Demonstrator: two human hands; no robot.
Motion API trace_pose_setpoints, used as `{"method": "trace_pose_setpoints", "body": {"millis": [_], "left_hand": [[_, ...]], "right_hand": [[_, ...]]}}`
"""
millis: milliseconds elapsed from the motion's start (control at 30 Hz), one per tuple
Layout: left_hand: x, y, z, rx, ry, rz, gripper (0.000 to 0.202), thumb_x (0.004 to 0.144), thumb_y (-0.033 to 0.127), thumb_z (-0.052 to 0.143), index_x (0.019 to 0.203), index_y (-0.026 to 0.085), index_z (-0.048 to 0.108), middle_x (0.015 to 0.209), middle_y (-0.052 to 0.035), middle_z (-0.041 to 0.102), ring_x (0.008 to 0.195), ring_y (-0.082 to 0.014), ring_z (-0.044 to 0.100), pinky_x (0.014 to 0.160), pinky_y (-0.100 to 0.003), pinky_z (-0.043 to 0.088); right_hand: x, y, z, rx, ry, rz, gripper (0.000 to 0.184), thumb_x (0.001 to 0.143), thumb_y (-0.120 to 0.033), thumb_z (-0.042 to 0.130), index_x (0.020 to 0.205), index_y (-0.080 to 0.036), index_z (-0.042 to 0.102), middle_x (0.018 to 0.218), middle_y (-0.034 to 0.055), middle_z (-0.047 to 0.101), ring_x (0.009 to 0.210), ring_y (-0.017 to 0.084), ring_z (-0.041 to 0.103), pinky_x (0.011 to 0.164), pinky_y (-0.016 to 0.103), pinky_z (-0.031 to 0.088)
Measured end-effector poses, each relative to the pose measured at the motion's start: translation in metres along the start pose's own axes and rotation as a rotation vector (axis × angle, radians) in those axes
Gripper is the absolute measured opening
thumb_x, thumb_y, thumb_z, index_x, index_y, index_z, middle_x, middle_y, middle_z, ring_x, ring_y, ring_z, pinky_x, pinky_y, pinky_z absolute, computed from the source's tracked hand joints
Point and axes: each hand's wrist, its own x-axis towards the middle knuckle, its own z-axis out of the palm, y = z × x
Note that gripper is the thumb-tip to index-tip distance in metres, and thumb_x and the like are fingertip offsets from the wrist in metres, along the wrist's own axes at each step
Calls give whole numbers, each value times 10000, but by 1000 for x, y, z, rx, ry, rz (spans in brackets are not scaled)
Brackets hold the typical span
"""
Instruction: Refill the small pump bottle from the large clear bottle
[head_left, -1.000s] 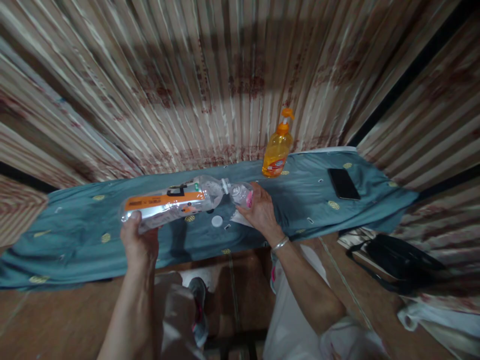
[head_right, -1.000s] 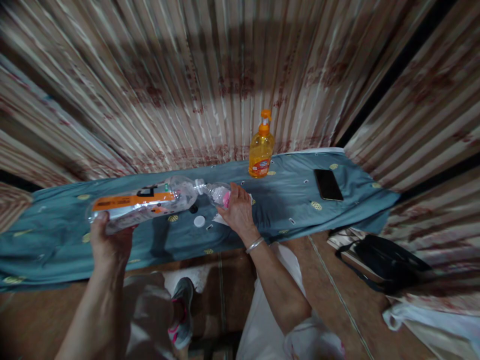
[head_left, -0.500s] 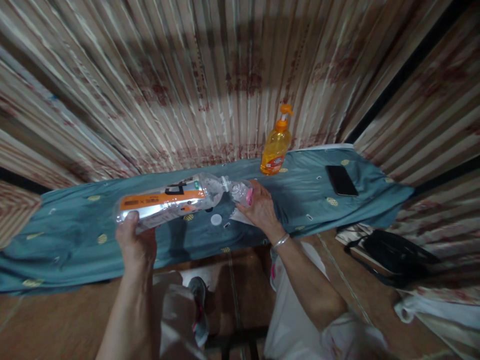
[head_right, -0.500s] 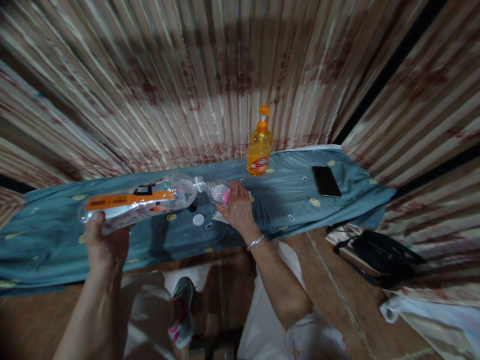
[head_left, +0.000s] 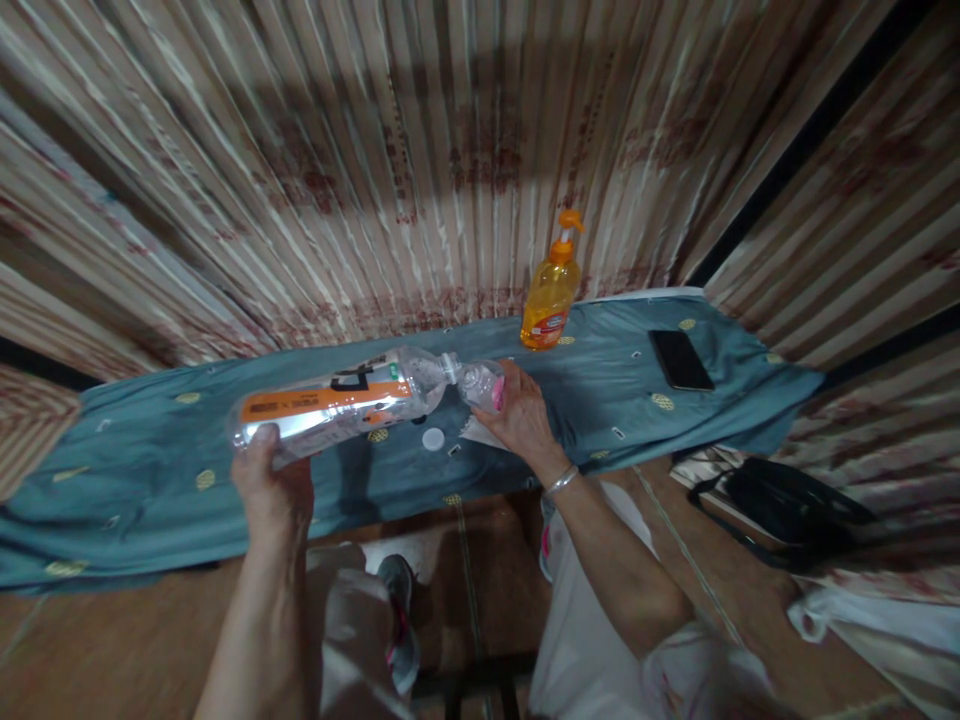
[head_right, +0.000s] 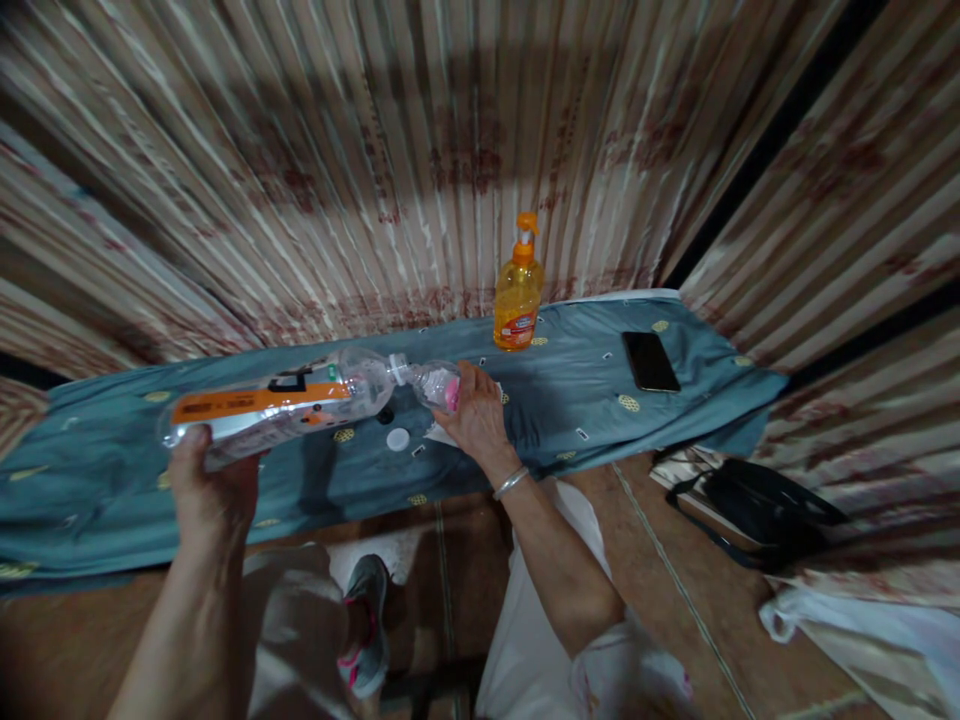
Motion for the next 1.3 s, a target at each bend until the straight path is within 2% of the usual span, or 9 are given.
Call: {"method": "trace_pose_setpoints", "body": {"millis": [167,500,667,833,1300], "left_hand": [[-2,0,2,-1,12,1,432,566,501,873,843,203,727,906,-31,737,843,-182,646,682,-247,509],[-3,-1,1,-12,-1,-12,438,573,483,881,890,225,724,871,-17,720,844,-191,648,743,-274,524],[-3,-1,1,-10,-11,-21,447,561,492,895,860,208,721,891,-27,730,868,-187,655,787,-277,539],[-4,0,1,5,-21,-14,440,587,496,875,891,215,727,894,-37,733,884,-213,669,710,-276,521],[-6,3,7,-5,-27,-6,463,572,494,897,917,229,738,939,-40,757,1020,-257,711,808,-320,575]], "right_hand": [[0,1,0,5,8,6,734,837,-397,822,1418,-94,490,1305,245,686,1209,384,676,1060,545,546],[1,0,2,11,16,20,750,823,-397,826,1416,-97,479,1316,247,688,1220,388,679,1061,546,552],[1,3,1,28,18,-1,729,852,-431,800,1418,-103,479,1302,237,691,1222,383,677,1054,537,553],[1,4,2,18,10,9,741,851,-423,794,1428,-107,453,1295,238,688,1219,381,672,1051,538,550],[2,0,-2,19,7,27,752,808,-370,840,1410,-92,484,1321,252,684,1219,391,681,1079,558,549]]}}
